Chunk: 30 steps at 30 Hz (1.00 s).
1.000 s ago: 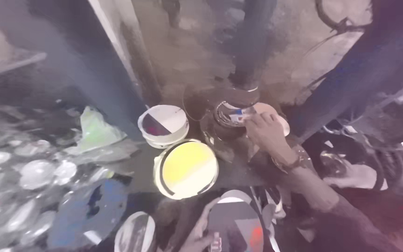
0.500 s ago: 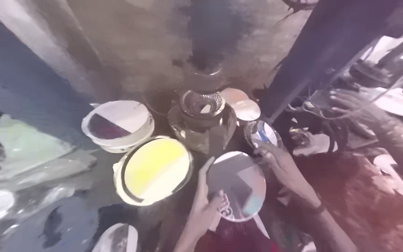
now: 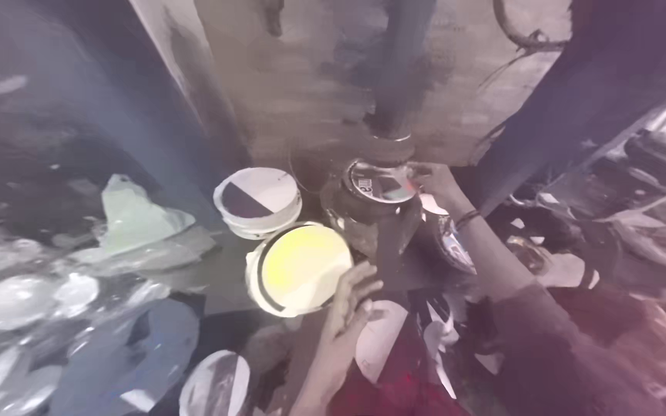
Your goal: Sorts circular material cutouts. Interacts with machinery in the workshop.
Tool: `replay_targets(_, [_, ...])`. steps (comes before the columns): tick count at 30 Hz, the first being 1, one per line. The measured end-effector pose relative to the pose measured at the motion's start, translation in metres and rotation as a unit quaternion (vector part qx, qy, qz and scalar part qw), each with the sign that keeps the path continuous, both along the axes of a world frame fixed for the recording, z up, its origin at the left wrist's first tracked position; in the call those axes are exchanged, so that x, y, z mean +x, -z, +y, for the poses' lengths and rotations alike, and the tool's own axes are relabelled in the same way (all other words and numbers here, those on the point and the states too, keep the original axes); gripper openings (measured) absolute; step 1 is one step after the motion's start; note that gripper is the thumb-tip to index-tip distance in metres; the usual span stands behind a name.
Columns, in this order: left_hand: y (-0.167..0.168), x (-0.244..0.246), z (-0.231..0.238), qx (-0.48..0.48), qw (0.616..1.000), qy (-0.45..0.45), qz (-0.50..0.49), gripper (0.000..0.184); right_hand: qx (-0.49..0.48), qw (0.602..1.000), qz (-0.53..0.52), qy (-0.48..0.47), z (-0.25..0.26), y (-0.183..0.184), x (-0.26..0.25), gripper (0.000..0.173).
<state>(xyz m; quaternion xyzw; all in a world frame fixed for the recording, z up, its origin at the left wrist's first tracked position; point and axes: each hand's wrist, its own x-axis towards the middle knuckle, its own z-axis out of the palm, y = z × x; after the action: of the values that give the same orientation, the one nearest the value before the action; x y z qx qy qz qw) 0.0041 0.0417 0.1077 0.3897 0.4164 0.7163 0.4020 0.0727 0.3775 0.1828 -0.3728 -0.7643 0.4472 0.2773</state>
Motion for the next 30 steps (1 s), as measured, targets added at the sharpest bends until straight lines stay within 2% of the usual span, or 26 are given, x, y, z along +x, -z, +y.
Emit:
replay_targets(7, [0.019,0.004,-0.024,-0.058,0.998,0.007,-0.033,0.048,0.012,1.0,-0.008,-0.011,0.003,-0.007,-0.017,0.019])
replay_targets(10, [0.024,0.005,-0.023,-0.046,0.998,0.011,-0.033,0.046,0.029,0.999,-0.017,-0.012,0.005,-0.004,-0.014,0.019])
replay_targets(13, [0.023,0.004,-0.026,-0.058,0.998,0.019,-0.032,0.046,0.021,0.999,-0.027,0.014,-0.003,-0.011,0.0,0.031])
replay_targets(15, [0.024,0.002,-0.033,-0.062,0.997,0.036,-0.024,0.04,0.057,0.997,-0.012,0.048,-0.017,-0.017,0.031,0.032])
replay_targets(18, [0.035,-0.004,-0.04,-0.081,0.994,0.073,-0.025,0.032,0.145,0.987,0.002,0.068,-0.05,-0.015,0.109,0.027])
replay_targets(21, [0.056,-0.009,-0.038,-0.109,0.989,0.1,-0.008,0.032,0.13,0.979,-0.083,0.131,-0.085,-0.015,0.188,0.024])
replay_targets(24, [0.074,-0.01,-0.033,-0.127,0.984,0.126,0.002,0.034,0.132,0.952,-0.181,0.209,-0.094,-0.007,0.249,0.023])
replay_targets(26, [0.079,-0.009,-0.029,-0.14,0.98,0.141,0.006,0.035,0.146,0.933,-0.197,0.263,-0.101,-0.005,0.269,0.02])
replay_targets(30, [0.091,-0.008,-0.02,-0.156,0.978,0.138,0.01,0.039,0.085,0.915,-0.207,0.335,-0.11,-0.006,0.279,0.023])
